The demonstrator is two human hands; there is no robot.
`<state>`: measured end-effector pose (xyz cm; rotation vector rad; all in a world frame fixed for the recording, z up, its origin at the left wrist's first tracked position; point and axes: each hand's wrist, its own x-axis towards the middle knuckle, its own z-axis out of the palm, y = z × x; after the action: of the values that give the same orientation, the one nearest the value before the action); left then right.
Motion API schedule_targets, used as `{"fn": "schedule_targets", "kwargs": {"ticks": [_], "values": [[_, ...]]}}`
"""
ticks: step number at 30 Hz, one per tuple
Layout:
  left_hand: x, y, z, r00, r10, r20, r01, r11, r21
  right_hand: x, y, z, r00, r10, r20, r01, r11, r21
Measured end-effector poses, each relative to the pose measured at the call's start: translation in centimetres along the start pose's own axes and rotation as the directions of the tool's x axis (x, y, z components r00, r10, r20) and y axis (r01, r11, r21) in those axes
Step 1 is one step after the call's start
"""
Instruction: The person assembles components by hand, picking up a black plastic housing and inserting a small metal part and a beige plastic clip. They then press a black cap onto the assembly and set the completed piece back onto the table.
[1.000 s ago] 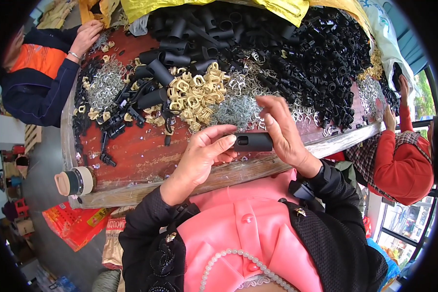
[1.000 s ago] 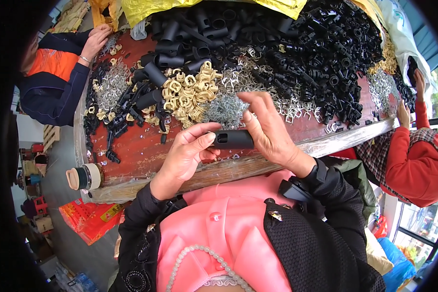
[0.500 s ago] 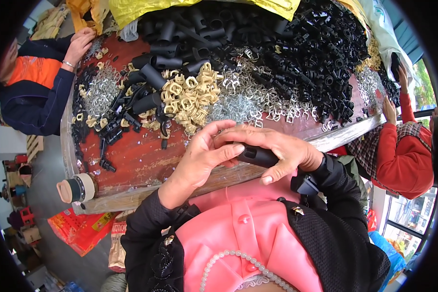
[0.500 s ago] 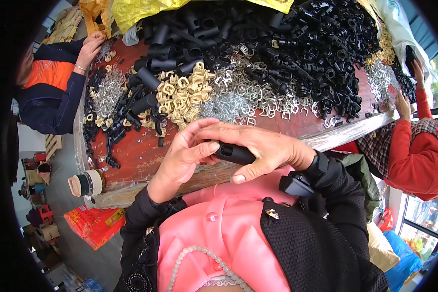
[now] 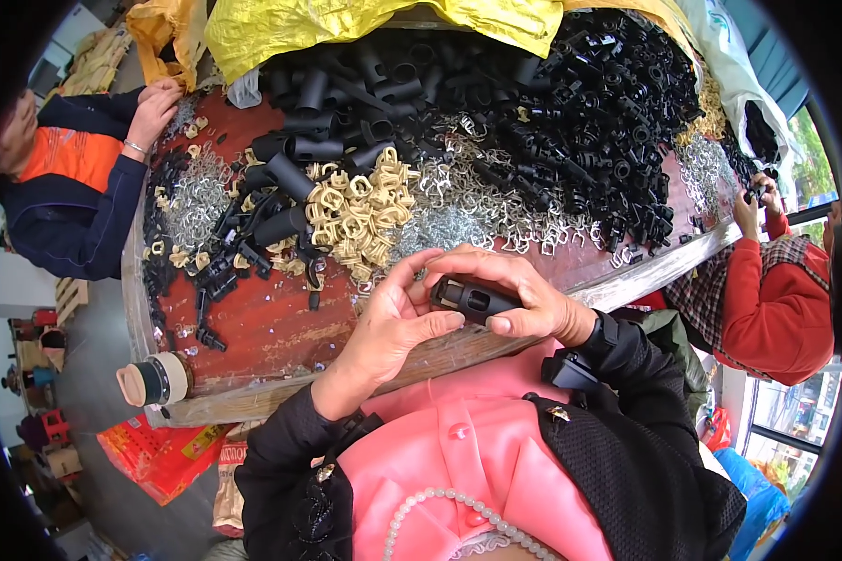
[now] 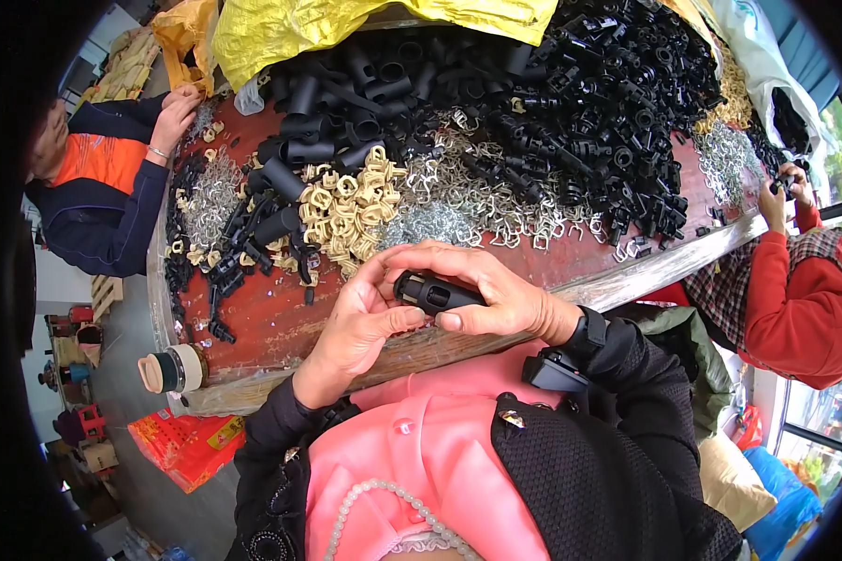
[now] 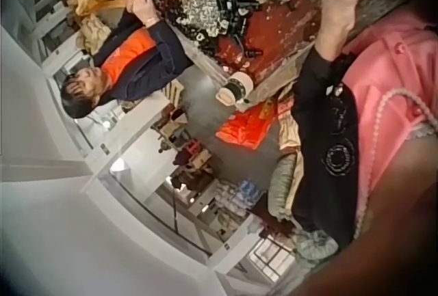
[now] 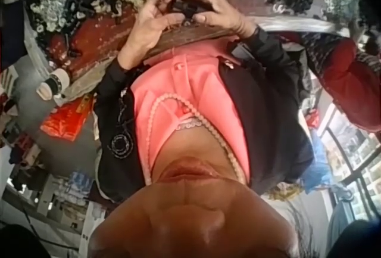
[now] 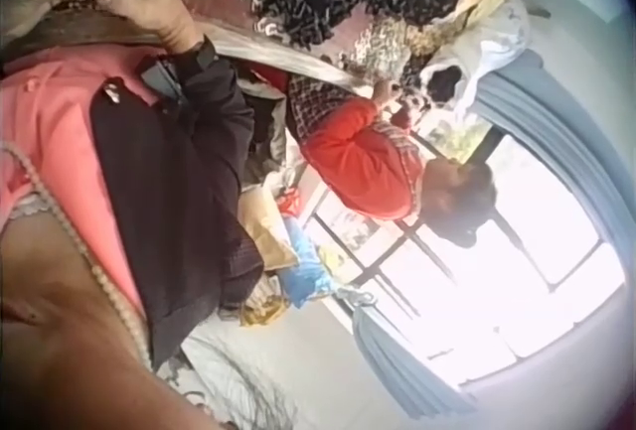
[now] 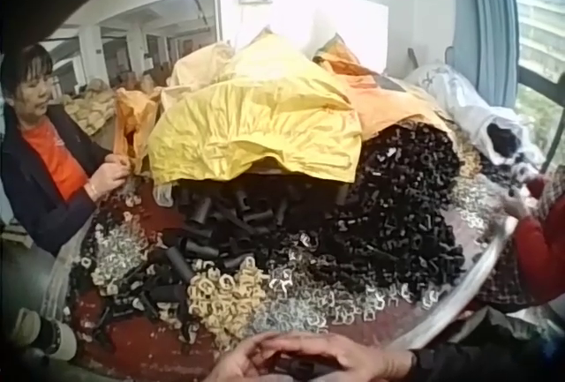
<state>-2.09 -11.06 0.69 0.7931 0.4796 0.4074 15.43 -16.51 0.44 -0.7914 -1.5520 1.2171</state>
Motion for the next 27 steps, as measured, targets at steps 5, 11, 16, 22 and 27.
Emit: {"fn": "schedule_targets", "kwargs": {"ticks": [5, 11, 16, 22, 27], "values": [[0.2, -0.3, 0.2, 1.0, 0.014, -0.02, -0.014, 1.0, 0.009, -0.2, 0.5, 0.0, 0.998, 0.002, -0.059, 0.001, 0.999, 0.049], [0.0, -0.9, 0.1, 0.999, -0.021, -0.035, 0.021, 0.999, -0.025, -0.5, 0.5, -0.1, 0.998, -0.041, -0.043, 0.044, 0.996, 0.074], [0.0, -1.1, 0.5, 0.999, -0.041, -0.03, 0.04, 0.999, -0.032, -0.7, 0.2, 0.0, 0.994, -0.047, -0.1, 0.056, 0.995, 0.081], [0.1, -1.3, 0.7, 0.998, -0.042, -0.05, 0.041, 0.999, -0.023, -1.1, 0.6, 0.0, 0.992, -0.016, -0.128, 0.027, 0.996, 0.084], [0.3, -1.2, 0.9, 0.997, -0.054, -0.061, 0.051, 0.998, -0.037, -1.5, 0.7, 0.3, 0.987, 0.029, -0.157, -0.004, 0.987, 0.159]]}}
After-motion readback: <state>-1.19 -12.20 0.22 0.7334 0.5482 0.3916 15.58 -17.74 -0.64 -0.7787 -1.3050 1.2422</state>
